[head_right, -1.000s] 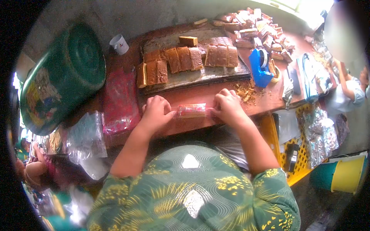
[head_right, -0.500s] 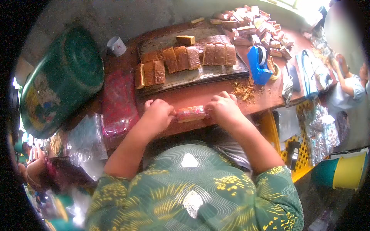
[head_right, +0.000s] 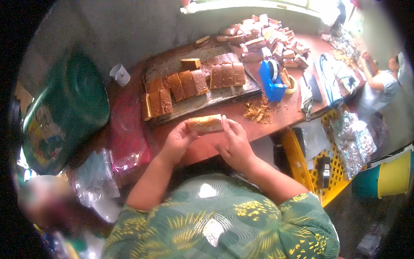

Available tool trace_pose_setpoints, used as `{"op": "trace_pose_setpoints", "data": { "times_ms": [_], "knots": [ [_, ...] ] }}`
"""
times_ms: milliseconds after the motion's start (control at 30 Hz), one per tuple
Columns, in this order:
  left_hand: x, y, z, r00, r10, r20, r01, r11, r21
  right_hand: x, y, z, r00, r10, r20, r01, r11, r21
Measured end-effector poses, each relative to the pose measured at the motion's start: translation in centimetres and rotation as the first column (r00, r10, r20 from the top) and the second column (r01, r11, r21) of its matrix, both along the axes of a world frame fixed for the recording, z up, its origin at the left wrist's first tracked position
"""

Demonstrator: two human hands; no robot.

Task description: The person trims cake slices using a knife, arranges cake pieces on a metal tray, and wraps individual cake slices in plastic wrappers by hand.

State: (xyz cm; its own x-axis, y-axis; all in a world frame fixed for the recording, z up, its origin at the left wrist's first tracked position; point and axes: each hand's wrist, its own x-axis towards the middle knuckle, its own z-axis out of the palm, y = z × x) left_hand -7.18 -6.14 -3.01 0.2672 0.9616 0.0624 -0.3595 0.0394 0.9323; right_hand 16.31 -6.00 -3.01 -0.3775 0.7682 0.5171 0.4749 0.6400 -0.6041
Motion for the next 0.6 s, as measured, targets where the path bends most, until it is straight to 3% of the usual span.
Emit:
{"op": "trace_pose_setpoints", "data": {
  "times_ms": [33,67,133,200,233,267,333,367,433,467,533,567,600],
  "knots": [
    [0.6,-0.2,-0.3,0.987,0.050,-0.154,-0.033,0.993,0.114,0.2,0.8,0.8,0.996,0.030,-0.083,-0.030,1.000,-0.007],
    [0.5,-0.3,-0.5,0.919,0.057,-0.389,-0.013,0.993,0.115,0.4,1.2,1.5,0.984,0.057,-0.166,-0.060,0.998,-0.017],
    [0.5,0.4,-2.9,0.666,0.385,-0.639,-0.024,0.867,0.497,0.7,1.3,1.6,0.994,0.100,-0.043,-0.095,0.989,0.112],
    [-0.1,0.2,-3.0,0.632,0.340,-0.696,0.043,0.882,0.470,1.3,1.2,-0.1,0.971,0.155,0.181,-0.195,0.953,0.230],
    [-0.2,0.2,-2.3,0.612,0.320,-0.723,0.076,0.887,0.456,1.1,0.6,0.1,0.973,0.179,0.147,-0.204,0.961,0.184],
    [-0.3,0.1,-1.7,0.629,0.304,-0.716,0.099,0.882,0.461,1.1,-0.1,0.8,0.961,0.222,0.165,-0.238,0.968,0.081],
    [-0.1,-0.6,-0.4,0.660,0.259,-0.705,0.144,0.878,0.457,0.9,0.3,0.1,0.953,0.289,-0.090,-0.302,0.930,-0.208],
    [0.2,-1.0,0.2,0.549,0.302,-0.780,0.201,0.857,0.474,0.8,0.4,0.1,0.963,0.262,-0.058,-0.268,0.918,-0.293],
    [0.8,-1.3,-0.1,0.447,0.364,-0.817,0.208,0.846,0.490,0.4,1.0,1.4,0.976,0.219,0.016,-0.188,0.870,-0.455],
    [1.0,-1.4,-0.2,0.393,0.397,-0.829,0.211,0.839,0.502,0.8,1.4,1.6,0.976,0.215,0.017,-0.191,0.900,-0.393],
    [1.0,-1.3,-0.3,0.405,0.379,-0.832,0.200,0.851,0.485,2.0,2.5,1.8,0.978,0.207,0.015,-0.196,0.946,-0.257],
    [0.9,-1.3,-0.4,0.411,0.372,-0.832,0.191,0.858,0.478,3.4,3.7,2.4,0.994,0.095,-0.046,-0.103,0.968,-0.228],
    [1.0,-1.3,-0.2,0.407,0.375,-0.833,0.185,0.859,0.477,4.9,5.4,3.2,0.984,-0.011,-0.176,-0.004,0.996,-0.087]
  ]
}}
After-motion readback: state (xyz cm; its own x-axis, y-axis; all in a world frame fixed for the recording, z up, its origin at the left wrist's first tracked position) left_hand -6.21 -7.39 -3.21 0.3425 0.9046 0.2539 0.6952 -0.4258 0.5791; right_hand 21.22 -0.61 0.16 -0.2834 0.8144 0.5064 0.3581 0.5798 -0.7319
